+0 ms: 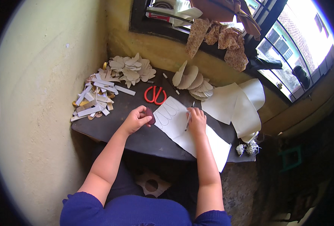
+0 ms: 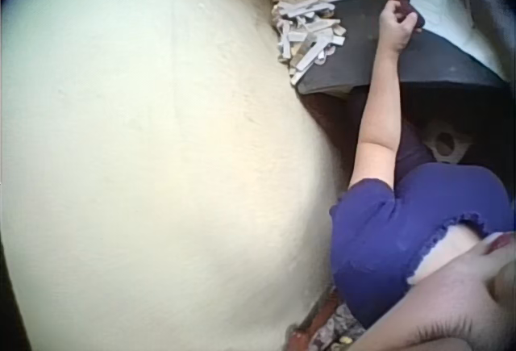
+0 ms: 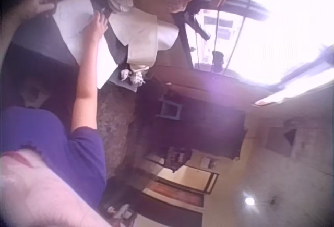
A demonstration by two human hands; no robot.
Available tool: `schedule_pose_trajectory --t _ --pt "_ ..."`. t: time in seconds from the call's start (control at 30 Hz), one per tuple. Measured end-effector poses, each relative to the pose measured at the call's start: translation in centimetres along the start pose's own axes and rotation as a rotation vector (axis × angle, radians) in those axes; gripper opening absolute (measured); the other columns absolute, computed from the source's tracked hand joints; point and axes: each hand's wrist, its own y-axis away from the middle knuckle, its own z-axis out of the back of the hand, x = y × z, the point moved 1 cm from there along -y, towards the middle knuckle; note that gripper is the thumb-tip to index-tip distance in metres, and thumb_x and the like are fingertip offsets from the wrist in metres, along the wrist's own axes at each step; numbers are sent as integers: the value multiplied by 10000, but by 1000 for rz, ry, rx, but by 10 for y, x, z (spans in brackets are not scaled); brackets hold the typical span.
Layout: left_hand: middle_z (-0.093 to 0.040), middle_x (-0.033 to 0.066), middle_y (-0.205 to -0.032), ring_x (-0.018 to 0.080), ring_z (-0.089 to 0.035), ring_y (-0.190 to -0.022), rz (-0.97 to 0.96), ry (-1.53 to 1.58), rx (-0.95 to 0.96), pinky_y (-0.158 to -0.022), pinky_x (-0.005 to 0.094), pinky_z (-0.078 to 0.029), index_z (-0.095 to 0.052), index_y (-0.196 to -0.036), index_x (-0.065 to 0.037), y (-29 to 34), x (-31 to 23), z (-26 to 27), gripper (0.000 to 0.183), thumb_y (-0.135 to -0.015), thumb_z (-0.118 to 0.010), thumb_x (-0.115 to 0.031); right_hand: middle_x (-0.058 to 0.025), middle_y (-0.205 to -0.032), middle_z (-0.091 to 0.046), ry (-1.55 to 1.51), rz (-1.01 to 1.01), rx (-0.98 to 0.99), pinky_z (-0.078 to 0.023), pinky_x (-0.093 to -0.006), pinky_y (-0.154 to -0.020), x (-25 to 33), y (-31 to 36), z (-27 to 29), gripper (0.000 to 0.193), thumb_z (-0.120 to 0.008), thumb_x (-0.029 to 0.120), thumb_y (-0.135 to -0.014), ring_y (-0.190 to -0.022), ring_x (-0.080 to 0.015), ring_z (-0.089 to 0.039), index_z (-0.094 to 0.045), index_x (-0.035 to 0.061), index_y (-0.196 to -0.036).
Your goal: The person uses a purple template and a pen to trace multiple curved shapes onto a white sheet of paper. The workspace contains piles of cut paper pieces and a pair of red scissors.
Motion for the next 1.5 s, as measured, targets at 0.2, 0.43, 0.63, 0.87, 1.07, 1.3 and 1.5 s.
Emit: schedule_pose_trajectory --t 0.2,0.43,0.63,0.87,1.07,1.3,1.5 --pt "-615 15 -956 98 -604 -926 -48 -364 46 -820 277 -484 -543 -1026 -63 0 -1 -10 168 -886 -635 -72 -85 -1069 -650 -152 -58 -93 -479 -389 -828 14 1 18 256 -705 145 -856 -1009 -292 -620 -630 117 -1099" --pt "-530 63 -1030 122 -623 -941 -41 76 49 -797 268 -519 -374 -1138 -64 6 17 -43 393 -868 -653 1 -78 -1001 -683 -954 -103 185 -505 -310 -785 76 14 38 263 -734 55 -848 -887 -171 -660 -620 38 -1086" --pt "-610 70 -976 130 -644 -938 19 -190 54 -817 297 -527 -434 -1116 -57 9 15 -46 301 -914 -658 -61 -40 -911 -680 -1119 -254 200 -511 -260 -738 72 34 13 187 -700 0 -868 -778 -99 -612 -641 14 -1046" --pt "-649 94 -1045 249 -646 -956 -301 -807 -12 -843 379 -498 -595 -1082 -56 13 3 -38 210 -882 -639 -104 -46 -867 -660 -1075 -350 232 -491 -238 -706 49 40 22 144 -650 2 -910 -746 -83 -585 -639 5 -1053" --pt "-640 50 -1096 242 -596 -1073 -322 -1071 64 -946 394 -425 -660 -1082 -101 16 11 -43 236 -849 -647 -139 -92 -880 -670 -903 -290 323 -508 -270 -700 58 38 28 146 -636 -8 -901 -744 -149 -624 -643 8 -1046" --pt "-602 28 -1138 231 -562 -1098 -306 -1102 94 -951 394 -411 -683 -1049 -127 15 9 -44 210 -841 -668 -152 -132 -861 -606 -777 -171 269 -502 -339 -674 61 39 29 222 -660 -23 -830 -717 -271 -619 -651 45 -1041" --pt "-596 31 -1140 237 -557 -1097 -326 -1113 97 -951 394 -408 -681 -1044 -126 15 11 -43 208 -839 -675 -158 -129 -905 -608 -719 -123 234 -505 -395 -731 65 41 27 267 -690 -3 -805 -834 -323 -609 -648 66 -1060"
